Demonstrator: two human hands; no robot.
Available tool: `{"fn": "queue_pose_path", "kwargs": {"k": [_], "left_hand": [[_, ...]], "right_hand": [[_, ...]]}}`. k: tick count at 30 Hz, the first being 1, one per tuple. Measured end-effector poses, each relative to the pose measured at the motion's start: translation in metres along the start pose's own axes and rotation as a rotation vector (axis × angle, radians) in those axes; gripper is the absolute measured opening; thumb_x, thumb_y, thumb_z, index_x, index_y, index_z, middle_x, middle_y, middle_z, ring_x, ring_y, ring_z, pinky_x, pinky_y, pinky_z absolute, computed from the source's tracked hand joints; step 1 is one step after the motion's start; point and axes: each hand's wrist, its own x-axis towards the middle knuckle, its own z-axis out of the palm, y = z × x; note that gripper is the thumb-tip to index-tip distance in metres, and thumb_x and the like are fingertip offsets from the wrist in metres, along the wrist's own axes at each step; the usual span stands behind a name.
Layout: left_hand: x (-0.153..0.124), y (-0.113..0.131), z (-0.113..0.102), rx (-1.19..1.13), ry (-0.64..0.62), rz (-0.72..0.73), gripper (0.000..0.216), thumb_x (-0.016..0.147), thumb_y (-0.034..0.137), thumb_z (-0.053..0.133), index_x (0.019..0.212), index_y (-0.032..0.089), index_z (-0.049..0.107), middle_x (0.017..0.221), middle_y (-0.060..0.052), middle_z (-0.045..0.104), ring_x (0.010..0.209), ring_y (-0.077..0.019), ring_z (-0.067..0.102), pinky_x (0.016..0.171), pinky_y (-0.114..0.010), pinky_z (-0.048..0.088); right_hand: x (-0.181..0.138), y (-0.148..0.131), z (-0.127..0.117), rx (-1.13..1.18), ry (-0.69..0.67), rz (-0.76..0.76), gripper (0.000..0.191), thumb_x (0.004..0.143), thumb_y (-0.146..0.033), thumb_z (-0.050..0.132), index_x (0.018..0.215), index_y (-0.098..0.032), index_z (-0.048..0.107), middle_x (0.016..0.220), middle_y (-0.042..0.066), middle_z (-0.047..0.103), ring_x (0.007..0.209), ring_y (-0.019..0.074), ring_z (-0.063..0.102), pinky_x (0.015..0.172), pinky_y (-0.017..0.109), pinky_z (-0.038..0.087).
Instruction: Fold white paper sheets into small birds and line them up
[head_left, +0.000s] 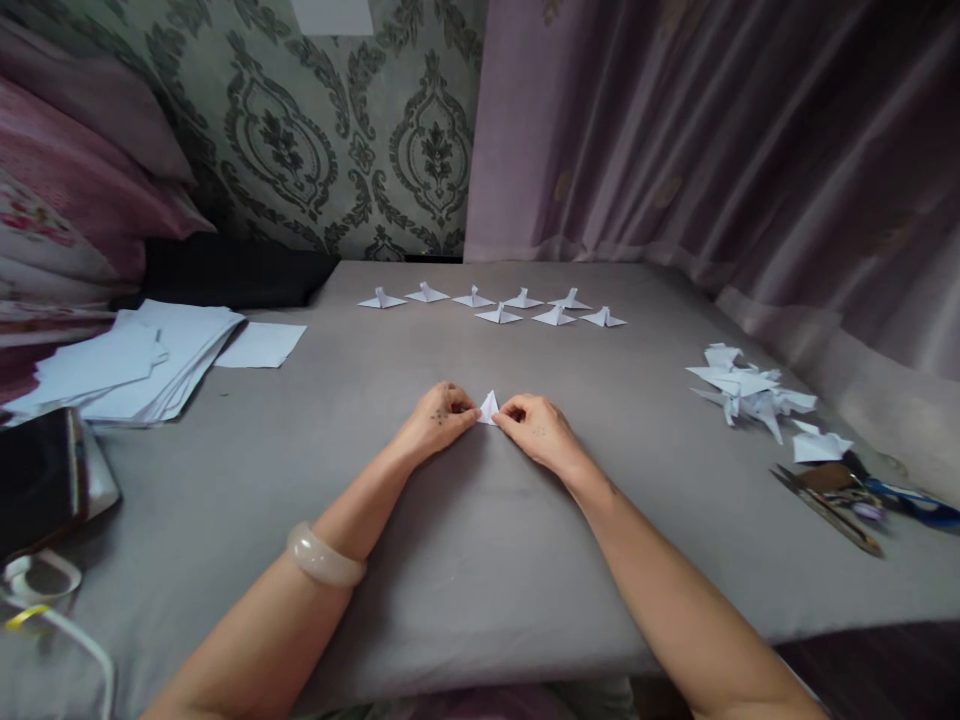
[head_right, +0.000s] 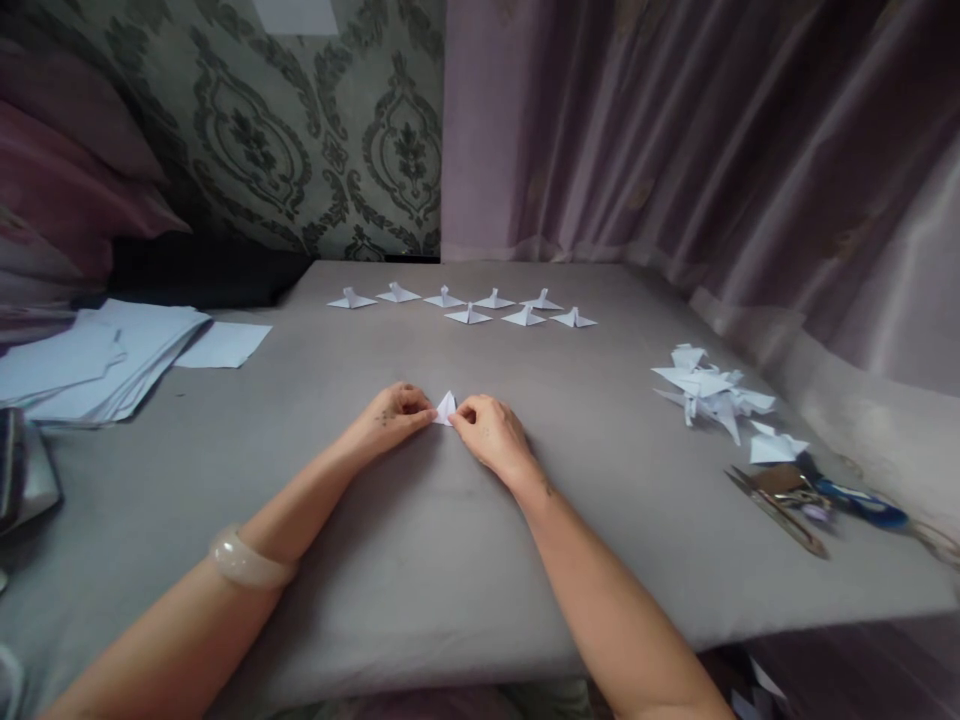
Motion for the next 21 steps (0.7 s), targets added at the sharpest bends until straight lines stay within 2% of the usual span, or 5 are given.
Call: {"fn": "queue_pose_path", "kwargs": {"k": [11,19,21], "left_hand": [[0.0015,0.0066,-0.0036,0.017,-0.048,0.063,0.017,0.073,0.026,0.057,0.061,0.015,0.06,0.077,-0.005,0.058,0.075,-0.0169,0.053,0.067,-0.028,0.041],[-0.0015,0.003,0.0003,0.048,-0.03,0.054,0.013,0.074,0.025,0.059,0.067,0.015,0.06,0.086,-0.006,0.056,0.08,-0.0169,0.053,0.074,-0.029,0.042],[-0.0034,-0.0001,0.0036,0.087,0.011,0.074,0.01,0.076,0.025,0.059,0.075,0.015,0.06,0.087,-0.005,0.054,0.08,-0.0165,0.051,0.074,-0.029,0.042]], "right_hand": [[0.0002,-0.0038,-0.0007,-0.008,-0.009,0.062,0.017,0.075,-0.036,0.058,0.071,-0.022,0.068,0.07,0.0,0.068,0.06,0.0133,0.057,0.055,0.024,0.037],[0.0006,-0.0025,0.0007,-0.022,-0.027,0.044,0.017,0.077,-0.035,0.057,0.071,-0.021,0.066,0.069,0.0,0.065,0.059,0.0124,0.054,0.055,0.023,0.035],[0.0002,-0.0005,0.001,-0.026,-0.027,0.013,0.017,0.079,-0.034,0.057,0.072,-0.021,0.065,0.072,0.0,0.065,0.061,0.012,0.054,0.057,0.023,0.036]]}}
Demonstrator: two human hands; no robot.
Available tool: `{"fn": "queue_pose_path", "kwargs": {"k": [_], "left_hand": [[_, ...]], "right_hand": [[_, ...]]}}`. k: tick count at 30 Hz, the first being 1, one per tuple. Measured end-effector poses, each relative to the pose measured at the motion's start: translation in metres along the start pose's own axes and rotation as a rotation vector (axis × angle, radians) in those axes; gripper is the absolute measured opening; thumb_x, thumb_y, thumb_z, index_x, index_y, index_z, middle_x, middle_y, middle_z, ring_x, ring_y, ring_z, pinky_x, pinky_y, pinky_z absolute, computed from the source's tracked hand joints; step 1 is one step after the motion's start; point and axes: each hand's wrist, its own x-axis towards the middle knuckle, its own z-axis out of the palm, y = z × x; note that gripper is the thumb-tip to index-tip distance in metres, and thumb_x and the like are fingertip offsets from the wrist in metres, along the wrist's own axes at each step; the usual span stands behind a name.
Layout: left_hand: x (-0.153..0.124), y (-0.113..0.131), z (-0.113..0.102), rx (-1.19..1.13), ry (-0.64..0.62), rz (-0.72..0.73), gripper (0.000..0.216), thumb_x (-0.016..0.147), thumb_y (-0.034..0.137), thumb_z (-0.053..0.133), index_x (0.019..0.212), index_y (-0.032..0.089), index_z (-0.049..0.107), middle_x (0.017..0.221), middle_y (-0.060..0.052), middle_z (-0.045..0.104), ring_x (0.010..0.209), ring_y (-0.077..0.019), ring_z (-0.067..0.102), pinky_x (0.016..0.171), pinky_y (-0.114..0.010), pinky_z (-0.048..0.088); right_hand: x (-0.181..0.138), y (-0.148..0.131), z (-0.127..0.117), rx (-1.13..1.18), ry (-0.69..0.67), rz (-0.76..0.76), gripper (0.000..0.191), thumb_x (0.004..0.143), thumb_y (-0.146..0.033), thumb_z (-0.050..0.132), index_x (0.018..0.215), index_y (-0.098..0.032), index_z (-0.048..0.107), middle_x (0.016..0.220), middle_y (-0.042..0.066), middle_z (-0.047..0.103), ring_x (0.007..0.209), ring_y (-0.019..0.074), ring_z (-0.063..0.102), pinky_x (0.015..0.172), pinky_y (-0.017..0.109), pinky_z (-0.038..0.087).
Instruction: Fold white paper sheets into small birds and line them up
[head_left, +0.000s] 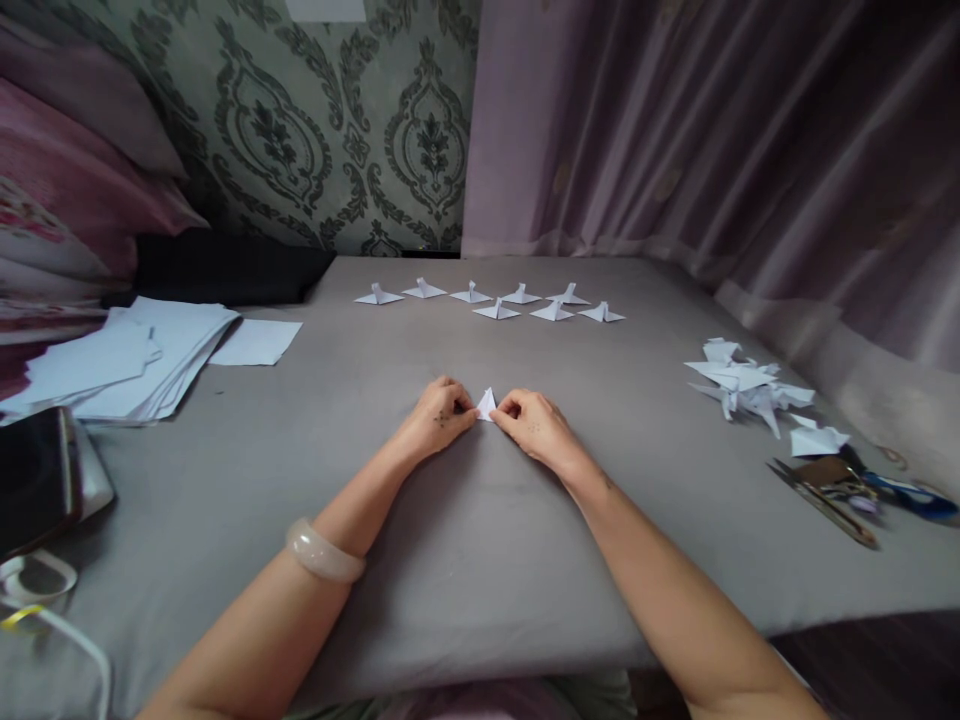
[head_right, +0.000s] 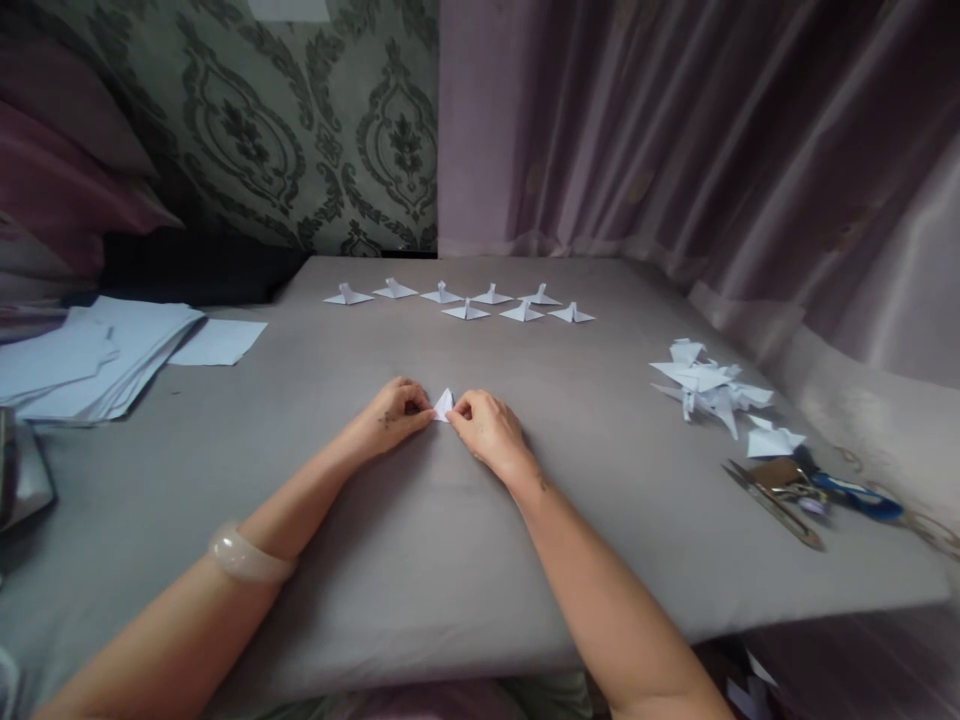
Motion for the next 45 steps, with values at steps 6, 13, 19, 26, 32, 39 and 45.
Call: {"fn": "queue_pose_path", "kwargs": {"k": [6,13,19,26,32,39,45], "left_hand": [[-0.008,0.001,0.009,0.25,0.074,0.206,0.014,0.088,0.02,0.046,0.091,0.018,0.059,0.094,-0.006,0.057,0.085,-0.0187,0.049,0.079,-0.034,0.04],[-0.026,0.034,0.008,0.627,-0.169,0.296,0.026,0.087,0.008,0.039,0.098,0.009,0.062,0.095,-0.012,0.059,0.088,-0.0234,0.049,0.081,-0.035,0.043],[-0.034,0.046,0.011,0.722,-0.237,0.198,0.029,0.081,0.006,0.043,0.104,0.006,0.062,0.098,-0.015,0.059,0.091,-0.0258,0.05,0.08,-0.035,0.045],[-0.036,0.035,0.004,0.562,-0.152,0.171,0.035,0.077,0.001,0.038,0.096,0.011,0.065,0.096,-0.012,0.06,0.087,-0.023,0.052,0.079,-0.032,0.047],[-0.025,0.014,-0.006,0.093,0.017,0.071,0.039,0.075,0.003,0.036,0.087,0.017,0.071,0.097,-0.007,0.067,0.089,-0.0179,0.06,0.083,-0.028,0.046],[-0.016,0.002,-0.006,-0.31,0.133,-0.258,0.03,0.072,0.016,0.044,0.089,0.014,0.068,0.083,-0.005,0.07,0.078,-0.0175,0.064,0.073,-0.027,0.048],[-0.018,0.016,-0.005,-0.333,0.117,-0.161,0.029,0.079,0.034,0.052,0.091,0.014,0.068,0.081,-0.005,0.069,0.074,-0.0166,0.061,0.068,-0.025,0.045]], "right_hand": [[-0.009,0.001,-0.002,-0.035,0.045,-0.14,0.009,0.084,-0.024,0.055,0.089,-0.021,0.062,0.089,0.002,0.062,0.073,0.0122,0.055,0.067,0.023,0.039],[-0.031,-0.013,-0.003,-0.352,0.001,-0.29,0.032,0.093,-0.015,0.038,0.11,-0.027,0.061,0.101,0.004,0.06,0.091,0.017,0.055,0.072,0.027,0.038],[-0.041,-0.023,-0.005,-0.559,-0.041,-0.295,0.036,0.093,-0.012,0.035,0.122,-0.021,0.054,0.106,0.009,0.059,0.093,0.0207,0.052,0.077,0.033,0.039],[-0.046,-0.024,-0.018,-0.528,-0.111,-0.261,0.037,0.089,-0.007,0.036,0.112,-0.021,0.061,0.11,0.008,0.059,0.098,0.0199,0.053,0.074,0.031,0.04],[-0.034,-0.013,-0.025,-0.316,-0.078,-0.182,0.036,0.084,-0.008,0.039,0.096,-0.025,0.068,0.109,0.002,0.063,0.092,0.0169,0.06,0.073,0.027,0.04],[-0.019,-0.004,-0.021,0.01,0.09,-0.045,0.026,0.083,-0.015,0.043,0.096,-0.02,0.065,0.089,0.003,0.07,0.078,0.0149,0.063,0.072,0.024,0.043],[-0.018,-0.004,-0.008,0.139,0.15,-0.052,0.021,0.085,-0.033,0.05,0.083,-0.022,0.068,0.083,0.002,0.07,0.075,0.0146,0.062,0.069,0.024,0.043]]}}
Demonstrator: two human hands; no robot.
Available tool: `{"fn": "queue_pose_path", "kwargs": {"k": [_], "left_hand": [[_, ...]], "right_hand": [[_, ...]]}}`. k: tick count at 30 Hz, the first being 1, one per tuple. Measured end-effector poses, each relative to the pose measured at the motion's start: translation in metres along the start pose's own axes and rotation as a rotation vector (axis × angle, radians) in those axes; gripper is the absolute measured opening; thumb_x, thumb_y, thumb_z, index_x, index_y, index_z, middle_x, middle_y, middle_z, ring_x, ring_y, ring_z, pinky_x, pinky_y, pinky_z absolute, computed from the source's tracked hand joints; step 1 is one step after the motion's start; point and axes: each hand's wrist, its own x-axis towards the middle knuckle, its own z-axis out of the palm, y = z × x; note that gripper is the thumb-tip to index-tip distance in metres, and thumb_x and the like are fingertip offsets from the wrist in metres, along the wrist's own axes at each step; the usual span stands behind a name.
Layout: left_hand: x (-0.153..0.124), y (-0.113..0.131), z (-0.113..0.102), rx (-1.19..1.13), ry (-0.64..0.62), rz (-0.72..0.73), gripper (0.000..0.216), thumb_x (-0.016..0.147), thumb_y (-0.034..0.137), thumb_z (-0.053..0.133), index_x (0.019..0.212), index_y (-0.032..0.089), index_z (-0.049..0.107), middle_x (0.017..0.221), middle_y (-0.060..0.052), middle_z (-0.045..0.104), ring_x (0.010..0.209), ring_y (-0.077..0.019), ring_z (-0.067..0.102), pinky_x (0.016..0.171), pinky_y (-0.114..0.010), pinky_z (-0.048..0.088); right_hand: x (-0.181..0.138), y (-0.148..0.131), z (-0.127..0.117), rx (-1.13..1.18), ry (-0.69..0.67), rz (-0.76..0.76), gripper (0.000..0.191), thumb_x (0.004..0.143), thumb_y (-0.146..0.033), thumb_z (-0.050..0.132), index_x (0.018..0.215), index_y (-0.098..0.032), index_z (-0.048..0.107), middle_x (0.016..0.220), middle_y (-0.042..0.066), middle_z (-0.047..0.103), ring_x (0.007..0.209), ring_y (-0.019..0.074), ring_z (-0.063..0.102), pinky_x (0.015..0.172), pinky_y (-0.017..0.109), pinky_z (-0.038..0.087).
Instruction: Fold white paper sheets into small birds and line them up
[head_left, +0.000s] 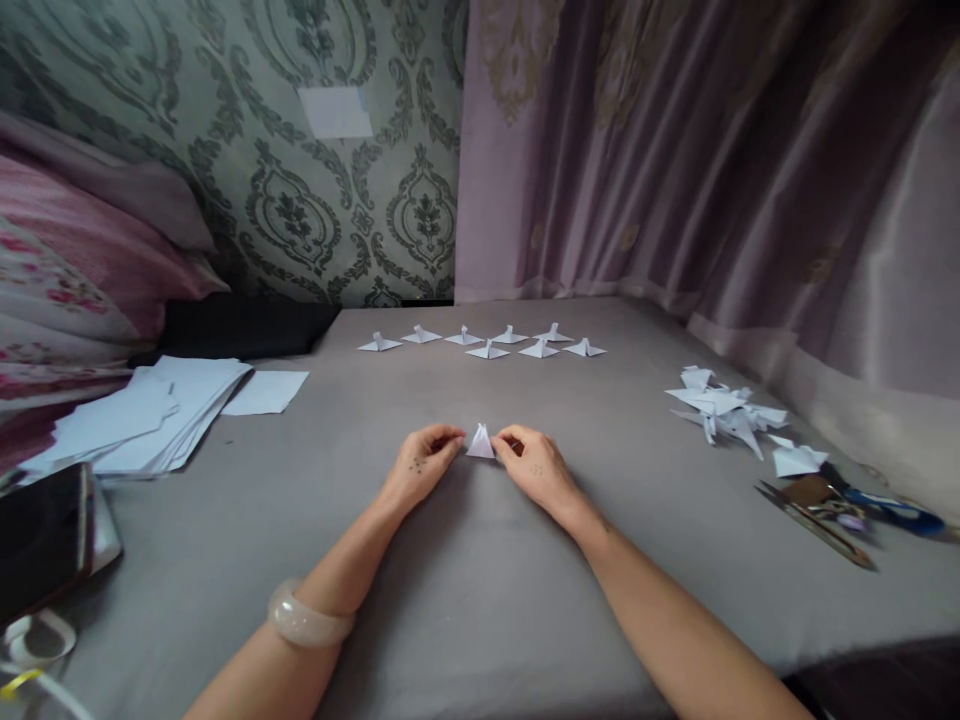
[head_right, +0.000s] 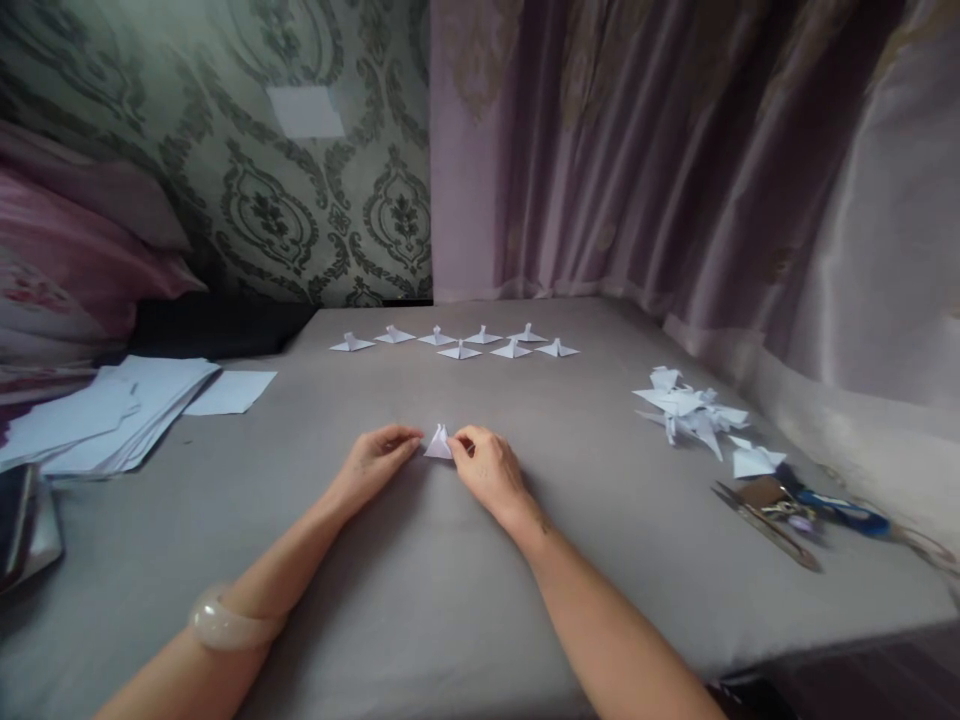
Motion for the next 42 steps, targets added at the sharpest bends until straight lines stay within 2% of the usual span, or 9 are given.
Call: {"fn": "queue_pose_path", "kwargs": {"k": [4,10,14,18,22,28,33,37,42], "left_hand": [[0.0,0.002,0.001,0.078,-0.042,0.067,0.028,0.081,0.037,0.052,0.083,0.015,0.068,0.073,-0.003,0.065,0.069,-0.0151,0.057,0.064,-0.024,0.042],[0.001,-0.011,0.003,0.177,-0.063,0.148,0.022,0.08,0.038,0.057,0.083,0.017,0.064,0.077,-0.002,0.06,0.069,-0.0139,0.052,0.063,-0.024,0.041],[-0.001,-0.012,0.007,0.251,-0.033,0.248,0.022,0.077,0.034,0.063,0.091,0.018,0.057,0.082,-0.002,0.057,0.074,-0.0148,0.052,0.068,-0.026,0.043],[-0.003,-0.009,0.009,0.381,-0.054,0.365,0.016,0.083,0.03,0.057,0.095,0.02,0.06,0.092,-0.005,0.055,0.086,-0.0176,0.052,0.076,-0.029,0.043],[-0.001,-0.01,0.009,0.437,-0.068,0.401,0.015,0.085,0.03,0.055,0.093,0.019,0.062,0.092,-0.006,0.056,0.088,-0.0188,0.052,0.078,-0.03,0.043],[0.002,-0.012,0.009,0.478,-0.109,0.398,0.018,0.088,0.027,0.05,0.082,0.018,0.064,0.087,-0.006,0.058,0.083,-0.0175,0.054,0.074,-0.027,0.043],[0.003,-0.009,0.009,0.577,-0.025,0.524,0.027,0.093,0.029,0.041,0.09,0.018,0.066,0.091,-0.007,0.061,0.083,-0.018,0.052,0.077,-0.029,0.043],[0.009,-0.01,0.01,0.57,0.078,0.497,0.028,0.093,0.029,0.04,0.095,0.019,0.067,0.094,-0.008,0.061,0.086,-0.0187,0.051,0.078,-0.031,0.043],[0.02,-0.017,0.008,0.468,-0.02,0.366,0.022,0.086,0.032,0.054,0.091,0.018,0.069,0.089,-0.007,0.061,0.082,-0.0185,0.054,0.079,-0.032,0.043]], "right_hand": [[-0.002,0.001,0.004,-0.02,0.008,-0.043,0.02,0.084,-0.033,0.053,0.079,-0.023,0.069,0.081,0.001,0.068,0.071,0.0131,0.059,0.068,0.024,0.041],[-0.004,0.003,0.005,-0.096,-0.039,-0.049,0.012,0.078,-0.034,0.061,0.083,-0.023,0.063,0.083,0.0,0.064,0.071,0.0135,0.057,0.065,0.024,0.04],[-0.005,0.003,0.006,-0.143,-0.058,-0.071,0.024,0.077,-0.027,0.063,0.099,-0.023,0.055,0.09,0.0,0.062,0.07,0.0128,0.056,0.064,0.024,0.039],[-0.006,0.003,0.007,-0.173,-0.085,-0.152,0.021,0.08,-0.022,0.058,0.1,-0.024,0.055,0.096,0.001,0.059,0.069,0.0109,0.055,0.065,0.023,0.039],[-0.006,0.001,0.008,-0.162,-0.023,-0.116,0.033,0.078,-0.024,0.062,0.108,-0.022,0.049,0.101,0.002,0.056,0.07,0.0116,0.055,0.062,0.023,0.04],[-0.009,0.001,0.007,-0.237,-0.091,-0.191,0.013,0.087,-0.031,0.054,0.096,-0.023,0.06,0.099,0.002,0.058,0.078,0.0122,0.058,0.067,0.023,0.041],[-0.008,-0.004,0.007,-0.353,-0.046,-0.25,0.02,0.093,-0.027,0.045,0.094,-0.024,0.065,0.095,0.002,0.061,0.083,0.0136,0.059,0.069,0.024,0.039],[0.0,-0.005,0.012,-0.405,0.03,-0.281,0.023,0.094,-0.024,0.043,0.096,-0.023,0.066,0.097,0.004,0.061,0.09,0.0153,0.057,0.075,0.025,0.039],[0.016,0.011,0.017,-0.184,-0.077,-0.156,0.014,0.087,-0.028,0.055,0.093,-0.021,0.066,0.092,0.002,0.061,0.079,0.012,0.058,0.072,0.022,0.042]]}}
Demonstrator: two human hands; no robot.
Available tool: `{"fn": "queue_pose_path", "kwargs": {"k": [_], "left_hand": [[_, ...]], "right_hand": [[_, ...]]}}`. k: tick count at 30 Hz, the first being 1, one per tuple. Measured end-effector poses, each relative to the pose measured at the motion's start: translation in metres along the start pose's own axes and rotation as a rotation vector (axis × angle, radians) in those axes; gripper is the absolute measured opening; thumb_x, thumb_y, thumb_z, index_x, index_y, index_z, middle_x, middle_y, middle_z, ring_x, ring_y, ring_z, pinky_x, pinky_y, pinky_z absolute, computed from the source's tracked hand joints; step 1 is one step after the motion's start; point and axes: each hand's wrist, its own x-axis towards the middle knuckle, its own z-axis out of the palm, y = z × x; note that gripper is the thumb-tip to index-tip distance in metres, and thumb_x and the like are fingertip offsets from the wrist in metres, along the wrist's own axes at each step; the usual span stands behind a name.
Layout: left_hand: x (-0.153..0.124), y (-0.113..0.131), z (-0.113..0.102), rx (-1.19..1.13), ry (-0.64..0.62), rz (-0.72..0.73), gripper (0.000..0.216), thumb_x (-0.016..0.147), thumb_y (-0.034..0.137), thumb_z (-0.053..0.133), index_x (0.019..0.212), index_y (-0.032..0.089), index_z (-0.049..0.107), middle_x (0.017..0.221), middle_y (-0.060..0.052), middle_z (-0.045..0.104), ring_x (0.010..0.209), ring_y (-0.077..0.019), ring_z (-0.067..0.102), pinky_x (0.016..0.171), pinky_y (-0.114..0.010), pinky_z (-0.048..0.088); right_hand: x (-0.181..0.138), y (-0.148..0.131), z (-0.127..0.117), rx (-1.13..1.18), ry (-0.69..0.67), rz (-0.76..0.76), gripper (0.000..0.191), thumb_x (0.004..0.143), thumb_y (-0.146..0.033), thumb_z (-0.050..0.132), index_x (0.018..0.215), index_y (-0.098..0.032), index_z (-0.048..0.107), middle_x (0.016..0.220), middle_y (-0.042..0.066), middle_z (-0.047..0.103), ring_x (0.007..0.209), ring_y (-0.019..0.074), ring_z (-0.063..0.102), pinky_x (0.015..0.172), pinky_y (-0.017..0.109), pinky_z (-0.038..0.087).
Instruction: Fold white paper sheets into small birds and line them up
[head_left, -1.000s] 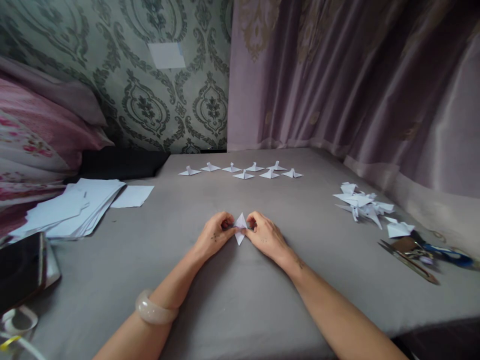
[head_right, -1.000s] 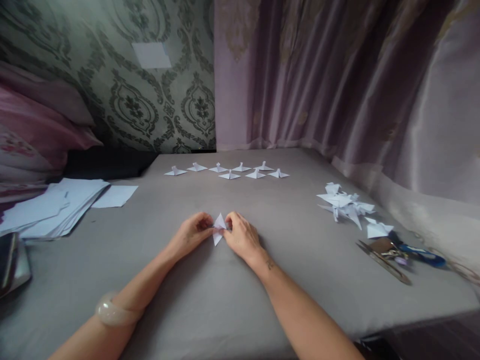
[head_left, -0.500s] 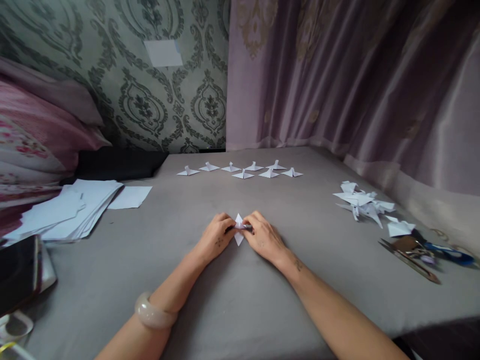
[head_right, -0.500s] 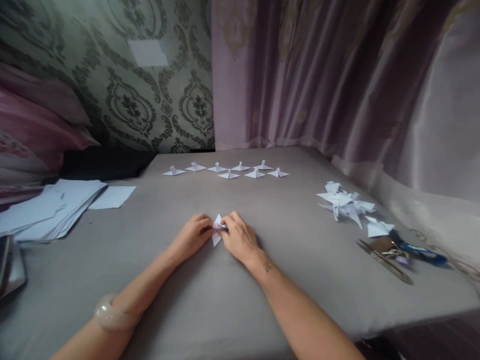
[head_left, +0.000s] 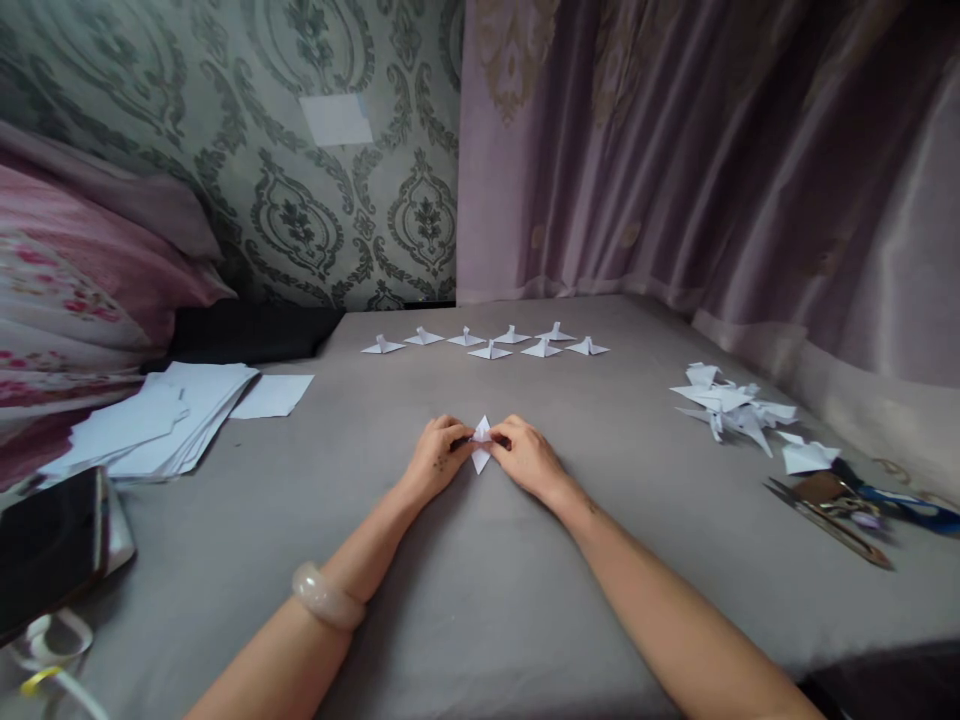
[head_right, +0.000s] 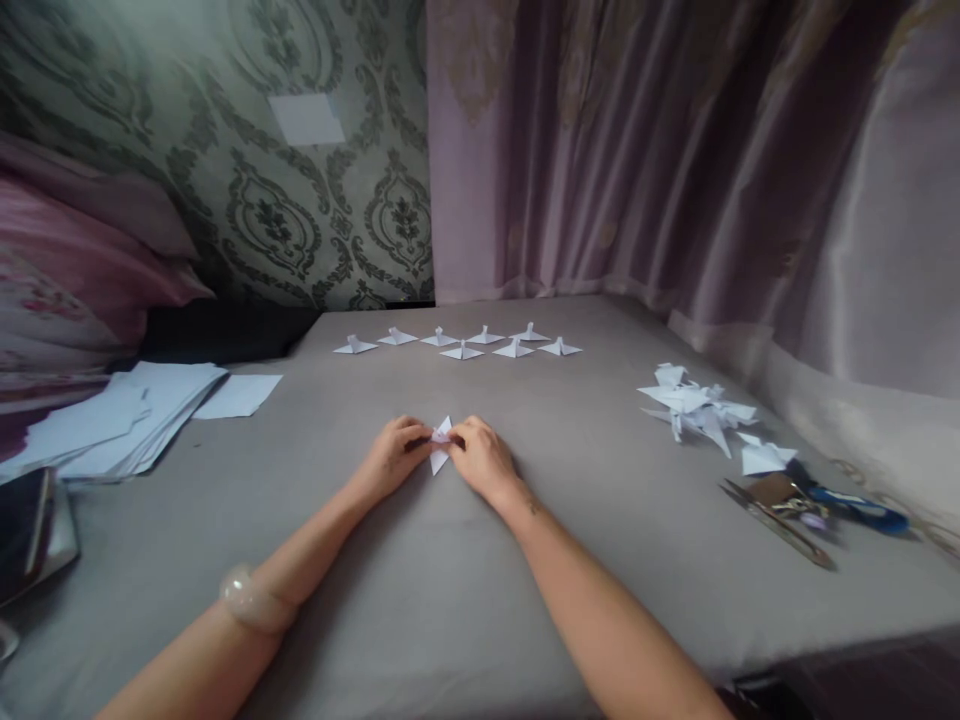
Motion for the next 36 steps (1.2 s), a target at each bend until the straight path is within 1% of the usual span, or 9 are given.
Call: {"fn": "queue_pose_path", "kwargs": {"k": [3,10,13,17,20,24,29,32,36], "left_hand": [[0.001,-0.001,0.001,-0.012,-0.002,-0.012,0.022,0.085,0.032,0.053,0.088,0.017,0.07,0.086,-0.007,0.06,0.081,-0.0183,0.054,0.078,-0.032,0.042],[0.003,-0.002,0.004,0.011,-0.018,0.026,0.022,0.086,0.031,0.051,0.08,0.018,0.067,0.087,-0.007,0.059,0.084,-0.0186,0.052,0.083,-0.034,0.04],[0.005,-0.003,-0.001,0.007,-0.053,0.027,0.02,0.081,0.034,0.056,0.079,0.017,0.066,0.081,-0.005,0.057,0.078,-0.0174,0.051,0.078,-0.032,0.042],[0.002,-0.002,-0.009,-0.029,-0.098,0.018,0.027,0.076,0.039,0.062,0.092,0.017,0.065,0.088,-0.005,0.058,0.081,-0.017,0.053,0.074,-0.028,0.044],[-0.001,0.001,-0.013,-0.138,-0.099,-0.046,0.037,0.073,0.039,0.066,0.103,0.017,0.063,0.097,-0.006,0.058,0.088,-0.0181,0.054,0.079,-0.029,0.044],[-0.003,0.003,-0.018,-0.283,-0.058,-0.156,0.043,0.072,0.037,0.067,0.111,0.02,0.061,0.106,-0.007,0.058,0.093,-0.0184,0.054,0.082,-0.031,0.044],[-0.005,0.005,-0.03,-0.328,-0.076,-0.272,0.044,0.073,0.034,0.064,0.115,0.02,0.058,0.106,-0.007,0.059,0.081,-0.0157,0.056,0.072,-0.028,0.046],[-0.005,0.009,-0.036,-0.236,-0.09,-0.245,0.041,0.074,0.035,0.064,0.113,0.022,0.06,0.109,-0.006,0.058,0.083,-0.0164,0.055,0.076,-0.029,0.045],[0.0,0.013,-0.032,-0.149,-0.133,-0.111,0.037,0.074,0.036,0.065,0.109,0.022,0.062,0.107,-0.005,0.061,0.095,-0.0199,0.052,0.085,-0.031,0.042]], "right_hand": [[0.003,0.006,0.0,0.059,-0.012,-0.002,0.012,0.085,-0.025,0.057,0.091,-0.019,0.066,0.091,0.002,0.061,0.081,0.0117,0.058,0.076,0.022,0.042],[-0.004,-0.004,-0.005,0.048,-0.041,-0.028,0.018,0.089,-0.018,0.046,0.094,-0.016,0.063,0.1,0.009,0.058,0.092,0.0172,0.056,0.085,0.03,0.04],[0.001,0.001,-0.012,0.131,-0.112,-0.055,0.018,0.082,-0.011,0.051,0.091,-0.017,0.065,0.096,0.007,0.06,0.088,0.0152,0.057,0.084,0.028,0.041],[0.014,0.017,-0.023,0.333,-0.191,-0.014,0.034,0.067,0.0,0.054,0.092,-0.018,0.068,0.086,0.002,0.067,0.074,0.0112,0.061,0.071,0.021,0.046],[0.023,0.028,-0.023,0.453,-0.087,0.127,0.037,0.069,-0.002,0.051,0.101,-0.014,0.064,0.091,0.006,0.069,0.071,0.0113,0.062,0.062,0.02,0.048],[0.034,0.038,-0.011,0.534,0.076,0.29,0.031,0.078,-0.01,0.045,0.106,-0.012,0.058,0.096,0.011,0.067,0.067,0.0119,0.063,0.051,0.02,0.047],[0.037,0.049,0.002,0.586,0.163,0.304,0.027,0.078,-0.012,0.046,0.102,-0.015,0.057,0.092,0.008,0.067,0.067,0.012,0.064,0.052,0.021,0.049],[0.035,0.052,0.004,0.597,0.184,0.277,0.023,0.076,-0.011,0.049,0.097,-0.016,0.058,0.089,0.006,0.067,0.07,0.0126,0.064,0.058,0.022,0.051],[0.033,0.049,0.003,0.599,0.208,0.272,0.023,0.074,-0.01,0.05,0.094,-0.017,0.057,0.087,0.006,0.067,0.07,0.0131,0.064,0.063,0.025,0.052]]}}
